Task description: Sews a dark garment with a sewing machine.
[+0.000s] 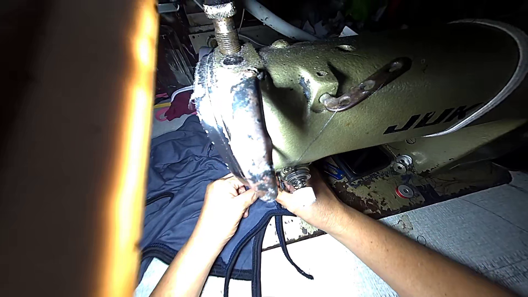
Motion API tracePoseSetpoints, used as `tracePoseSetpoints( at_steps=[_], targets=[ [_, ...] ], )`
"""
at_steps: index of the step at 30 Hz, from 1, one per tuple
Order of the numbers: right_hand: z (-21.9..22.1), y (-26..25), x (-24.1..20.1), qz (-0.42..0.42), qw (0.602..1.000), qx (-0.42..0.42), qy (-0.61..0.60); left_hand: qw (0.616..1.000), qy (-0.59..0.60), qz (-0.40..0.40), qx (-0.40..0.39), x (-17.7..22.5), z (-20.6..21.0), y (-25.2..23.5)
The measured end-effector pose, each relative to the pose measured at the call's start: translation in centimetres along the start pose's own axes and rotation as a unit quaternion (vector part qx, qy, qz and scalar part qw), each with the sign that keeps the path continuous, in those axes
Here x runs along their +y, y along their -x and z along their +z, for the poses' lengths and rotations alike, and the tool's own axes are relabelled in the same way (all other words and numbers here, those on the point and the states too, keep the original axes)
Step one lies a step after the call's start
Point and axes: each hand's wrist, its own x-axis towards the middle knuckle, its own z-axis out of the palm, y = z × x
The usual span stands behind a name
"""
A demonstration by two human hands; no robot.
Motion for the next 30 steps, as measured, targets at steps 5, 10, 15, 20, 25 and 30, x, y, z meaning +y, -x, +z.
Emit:
tracePoseSetpoints(
  at_steps=[5,10,15,20,25,30],
  targets=[
    [-0.10,-0.01,-0.14,0.015,1.000,-0.024,0.013,1.000,-0.004,-0.003,0.003,-0.03,0.02,-0.06],
    [-0.10,-0.13,-0.07,0.004,1.000,-0.012,0.013,1.000,-0.007,0.011,-0.005,-0.28,-0.07,-0.12],
    [-0.21,-0.10,-0.02,0.005,1.000,0.020,0.002,1.000,-0.002,0.015,-0.001,-0.34,-0.03,-0.12],
    [-0.48,-0.02,-0.11,0.009,0.999,0.031,-0.006,1.000,-0.003,0.011,-0.001,-0.39,0.01,-0.09],
    [-0.35,-0.05,0.22,-0.015,0.999,0.037,-0.010,1.000,-0.020,0.006,-0.003,-0.40,-0.01,-0.07],
    [-0.39,-0.15,0.04,-0.001,1.000,0.029,-0.012,1.000,-0.010,0.018,-0.001,-0.56,-0.07,-0.05]
  ],
)
